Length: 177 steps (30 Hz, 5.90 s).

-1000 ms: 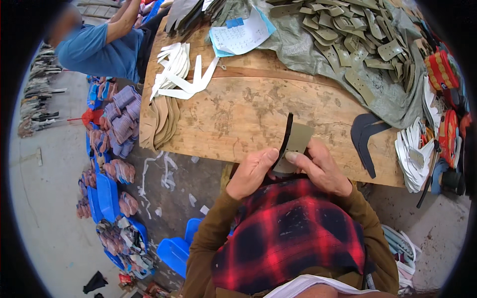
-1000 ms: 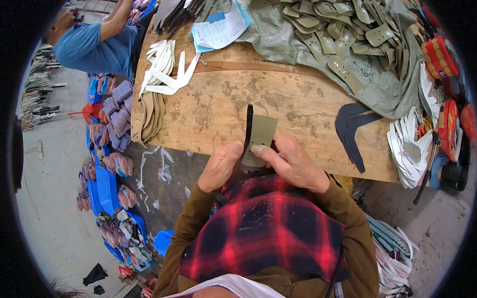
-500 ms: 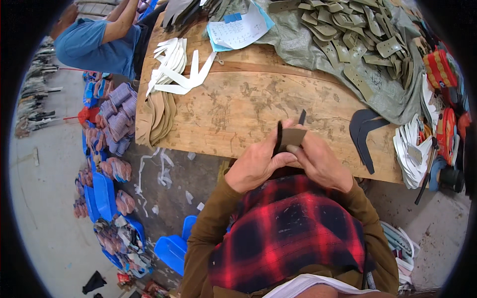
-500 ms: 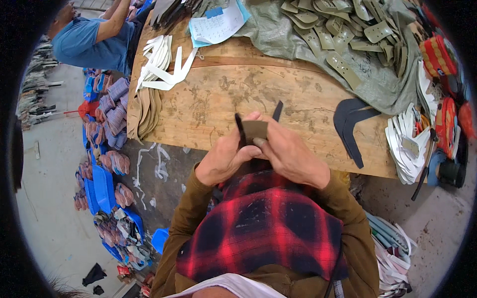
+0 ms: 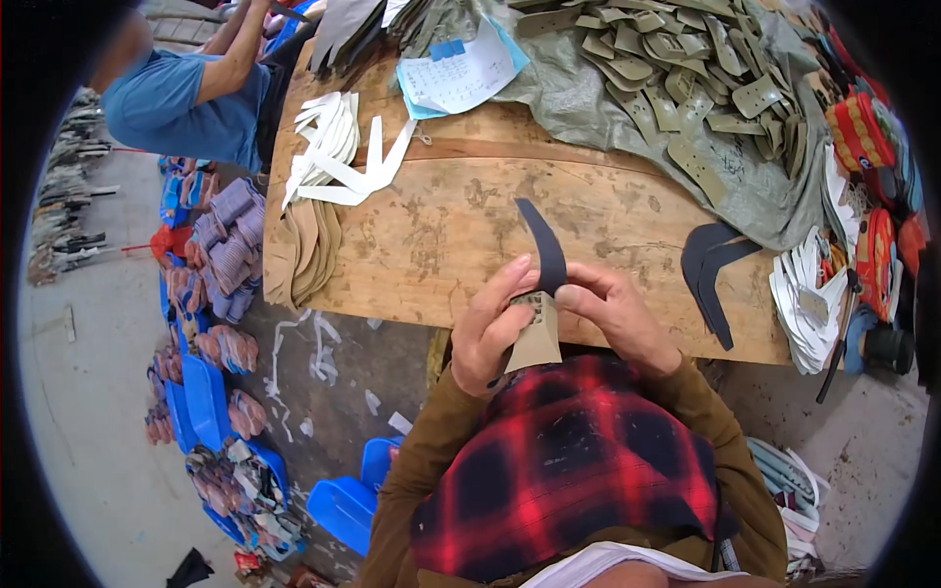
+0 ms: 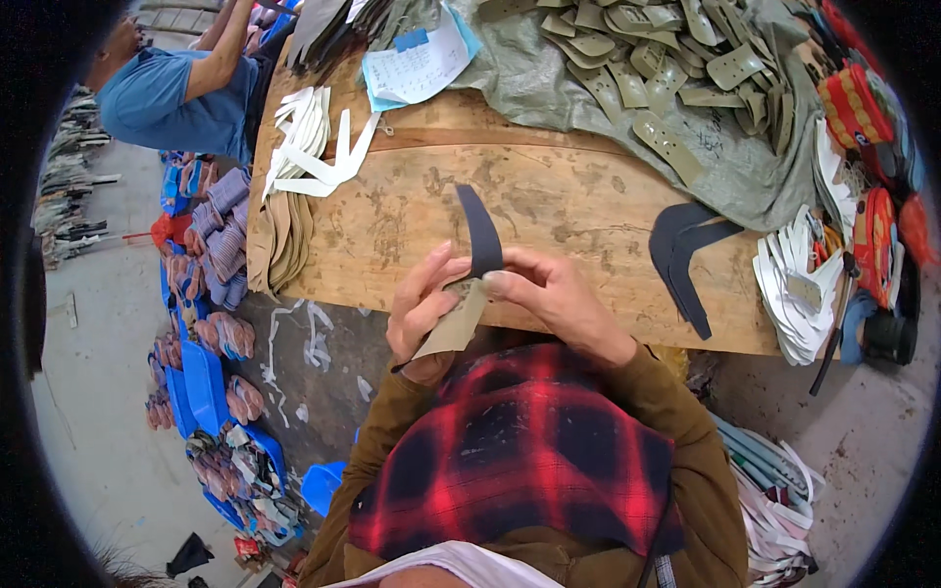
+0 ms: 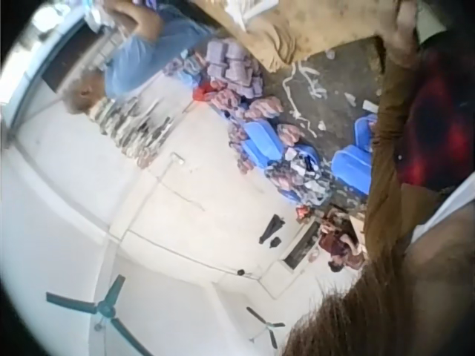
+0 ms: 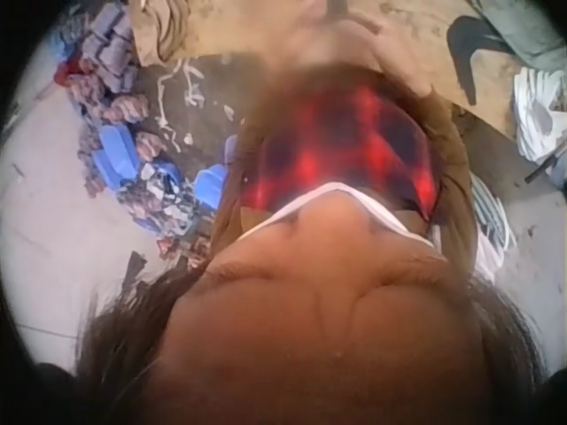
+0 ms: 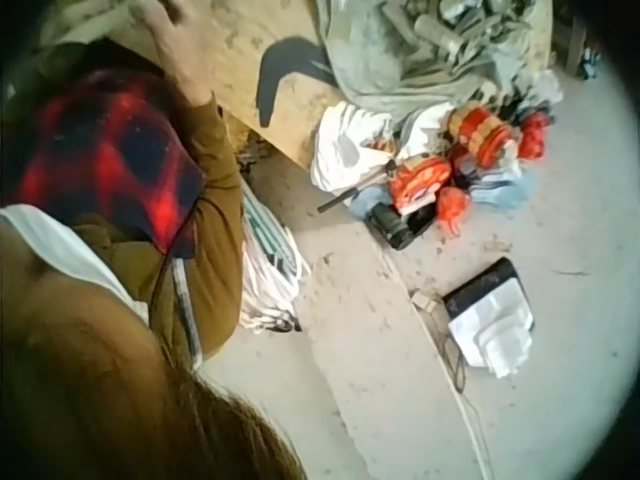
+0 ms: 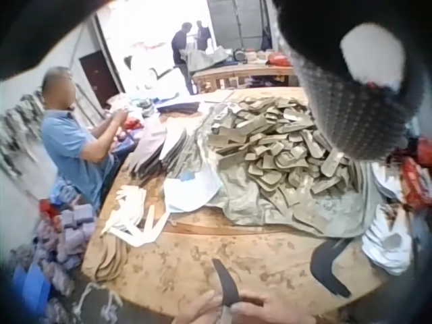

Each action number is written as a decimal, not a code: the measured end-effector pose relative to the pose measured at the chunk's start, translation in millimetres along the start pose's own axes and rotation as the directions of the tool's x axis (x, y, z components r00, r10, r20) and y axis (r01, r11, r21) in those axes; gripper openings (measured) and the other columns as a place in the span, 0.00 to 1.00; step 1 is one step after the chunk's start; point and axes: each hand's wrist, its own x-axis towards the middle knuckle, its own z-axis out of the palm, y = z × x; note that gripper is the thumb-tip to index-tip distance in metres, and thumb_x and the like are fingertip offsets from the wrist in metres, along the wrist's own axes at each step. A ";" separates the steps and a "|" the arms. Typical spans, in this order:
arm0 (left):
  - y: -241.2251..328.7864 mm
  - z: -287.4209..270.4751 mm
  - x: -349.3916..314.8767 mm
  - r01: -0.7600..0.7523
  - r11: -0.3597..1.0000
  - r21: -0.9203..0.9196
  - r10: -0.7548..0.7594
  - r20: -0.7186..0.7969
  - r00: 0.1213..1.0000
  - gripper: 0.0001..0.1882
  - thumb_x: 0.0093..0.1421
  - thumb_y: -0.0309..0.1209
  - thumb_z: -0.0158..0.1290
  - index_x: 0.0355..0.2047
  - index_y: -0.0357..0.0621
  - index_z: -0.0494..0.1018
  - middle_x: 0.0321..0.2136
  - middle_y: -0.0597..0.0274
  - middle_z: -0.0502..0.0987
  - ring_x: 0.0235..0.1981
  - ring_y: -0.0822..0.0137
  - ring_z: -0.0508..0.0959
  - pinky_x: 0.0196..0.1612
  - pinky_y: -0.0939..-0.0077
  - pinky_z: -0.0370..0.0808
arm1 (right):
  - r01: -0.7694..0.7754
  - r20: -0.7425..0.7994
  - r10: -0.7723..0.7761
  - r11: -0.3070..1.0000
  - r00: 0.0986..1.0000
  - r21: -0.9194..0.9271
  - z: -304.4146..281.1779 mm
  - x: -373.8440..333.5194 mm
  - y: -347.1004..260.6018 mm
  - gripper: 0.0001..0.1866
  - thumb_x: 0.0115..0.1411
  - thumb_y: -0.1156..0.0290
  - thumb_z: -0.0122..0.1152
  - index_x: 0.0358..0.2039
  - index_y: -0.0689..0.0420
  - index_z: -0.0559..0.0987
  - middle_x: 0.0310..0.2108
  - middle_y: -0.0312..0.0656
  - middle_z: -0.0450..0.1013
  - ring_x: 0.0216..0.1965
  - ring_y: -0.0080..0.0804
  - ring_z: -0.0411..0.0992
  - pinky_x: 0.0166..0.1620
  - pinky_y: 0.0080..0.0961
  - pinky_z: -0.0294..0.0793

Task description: The person assembles shoe components by hand, repeatedly picking up a beige sole piece and a black strap, aligning them, and pressing them together. The person places the finished assemblies into a yellow plastic bag on the table.

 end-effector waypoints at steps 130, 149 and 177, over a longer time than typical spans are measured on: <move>23.8 38.5 -3.8 0.823 0.504 -0.263 -0.840 0.075 0.538 0.12 0.64 0.33 0.55 0.30 0.35 0.75 0.17 0.67 0.71 0.19 0.78 0.69 0.21 0.80 0.65 | 0.025 -0.092 -0.021 0.998 0.996 0.049 -24.3 12.5 -2.8 0.17 0.71 0.54 0.44 0.38 0.56 0.70 0.24 0.30 0.64 0.23 0.14 0.60 0.28 0.14 0.61; -6.7 42.4 -40.1 0.584 -0.385 -0.714 -0.515 0.692 0.507 0.32 0.69 0.60 0.31 0.36 0.41 0.68 0.18 0.66 0.67 0.17 0.75 0.67 0.20 0.83 0.63 | 0.145 -0.047 -0.138 0.962 0.989 0.230 -20.5 6.2 31.6 0.20 0.69 0.61 0.52 0.56 0.59 0.70 0.47 0.33 0.70 0.47 0.20 0.67 0.53 0.20 0.65; 21.2 29.7 -7.0 0.849 -0.136 -0.510 -0.693 0.662 0.287 0.26 0.71 0.52 0.37 0.40 0.39 0.69 0.19 0.60 0.72 0.12 0.74 0.68 0.16 0.82 0.67 | -0.087 0.042 0.090 0.994 0.995 -0.061 -32.1 1.6 5.1 0.18 0.70 0.62 0.49 0.55 0.57 0.66 0.33 0.32 0.68 0.27 0.15 0.64 0.29 0.13 0.65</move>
